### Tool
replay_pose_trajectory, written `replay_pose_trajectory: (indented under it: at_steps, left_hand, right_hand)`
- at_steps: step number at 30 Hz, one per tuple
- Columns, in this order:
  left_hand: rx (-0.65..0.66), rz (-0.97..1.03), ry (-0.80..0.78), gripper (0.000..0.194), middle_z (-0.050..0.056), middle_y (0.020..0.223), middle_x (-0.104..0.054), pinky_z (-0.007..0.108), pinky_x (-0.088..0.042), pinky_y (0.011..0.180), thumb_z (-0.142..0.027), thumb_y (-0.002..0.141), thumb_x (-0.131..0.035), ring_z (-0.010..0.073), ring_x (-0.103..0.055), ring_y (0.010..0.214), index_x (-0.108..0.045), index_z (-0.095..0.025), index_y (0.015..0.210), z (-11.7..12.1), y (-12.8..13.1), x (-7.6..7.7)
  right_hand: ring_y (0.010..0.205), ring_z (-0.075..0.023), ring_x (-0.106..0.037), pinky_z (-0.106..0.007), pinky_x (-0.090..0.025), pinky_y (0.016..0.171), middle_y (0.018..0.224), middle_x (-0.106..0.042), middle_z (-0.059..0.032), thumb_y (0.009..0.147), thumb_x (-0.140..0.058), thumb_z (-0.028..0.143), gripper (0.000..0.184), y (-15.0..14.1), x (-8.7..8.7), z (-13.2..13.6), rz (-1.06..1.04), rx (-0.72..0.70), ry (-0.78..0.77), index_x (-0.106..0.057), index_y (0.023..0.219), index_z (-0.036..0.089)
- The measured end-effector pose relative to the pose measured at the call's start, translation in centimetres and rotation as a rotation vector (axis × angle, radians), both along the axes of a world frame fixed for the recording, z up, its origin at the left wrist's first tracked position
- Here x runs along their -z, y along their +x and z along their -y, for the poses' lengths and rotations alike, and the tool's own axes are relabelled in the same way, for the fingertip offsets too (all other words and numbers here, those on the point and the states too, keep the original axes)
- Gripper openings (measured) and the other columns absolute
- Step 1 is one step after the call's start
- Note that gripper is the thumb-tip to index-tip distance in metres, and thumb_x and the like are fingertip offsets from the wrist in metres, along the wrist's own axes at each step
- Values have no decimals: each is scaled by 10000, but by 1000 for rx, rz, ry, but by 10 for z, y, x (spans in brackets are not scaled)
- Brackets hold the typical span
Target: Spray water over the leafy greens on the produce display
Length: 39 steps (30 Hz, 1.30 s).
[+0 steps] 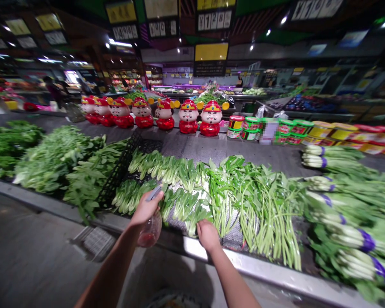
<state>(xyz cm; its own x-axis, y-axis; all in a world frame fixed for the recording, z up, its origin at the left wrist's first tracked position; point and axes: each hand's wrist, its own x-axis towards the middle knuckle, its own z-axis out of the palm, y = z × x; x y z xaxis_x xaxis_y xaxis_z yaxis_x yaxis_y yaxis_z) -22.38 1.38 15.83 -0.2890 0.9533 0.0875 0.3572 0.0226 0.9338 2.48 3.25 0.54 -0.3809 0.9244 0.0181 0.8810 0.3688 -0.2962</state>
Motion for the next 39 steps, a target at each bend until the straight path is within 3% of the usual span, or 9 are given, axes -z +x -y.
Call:
replay_pose_trajectory:
  at_steps: [7, 17, 24, 28, 39]
  left_hand:
    - [-2, -18, -30, 392, -7, 589, -532, 233, -383, 496, -465, 811, -511, 118, -495, 514, -685, -128, 910, 2, -3, 13]
    - [-109, -112, 70, 435, -8, 635, -555, 233, -397, 568, -500, 814, -506, 132, -500, 584, -678, -138, 983, 7, -19, -13]
    - [-134, -136, 23, 433, -8, 612, -541, 234, -376, 534, -462, 824, -500, 123, -475, 534, -677, -125, 1029, 6, -36, 0]
    - [-147, -114, 24, 448, -3, 626, -563, 248, -400, 557, -462, 812, -510, 141, -504, 559, -668, -129, 1067, 12, -39, -1]
    - [-216, -187, 76, 386, -1, 614, -570, 235, -387, 557, -489, 801, -500, 142, -518, 580, -665, -140, 790, 7, -63, -16]
  right_hand:
    - [834, -182, -590, -273, -375, 766, 862, -644, -81, 960, -238, 323, 423, 0, 1, -1, 4, -4, 13, -612, 820, 184]
    - [819, -174, -591, -268, -372, 743, 851, -638, -74, 962, -243, 333, 415, 0, 3, -1, 0, -4, 13, -600, 810, 187]
    - [814, -179, -592, -275, -380, 743, 844, -639, -74, 959, -240, 337, 417, 1, 4, -1, -17, -10, 16, -595, 800, 189]
    - [833, -183, -592, -275, -381, 764, 849, -639, -81, 957, -232, 338, 424, 1, 4, -1, -17, -18, 15, -597, 803, 188]
    - [833, -188, -596, -282, -388, 768, 857, -644, -86, 954, -218, 351, 442, 2, 3, -1, -23, -15, 0, -601, 804, 188]
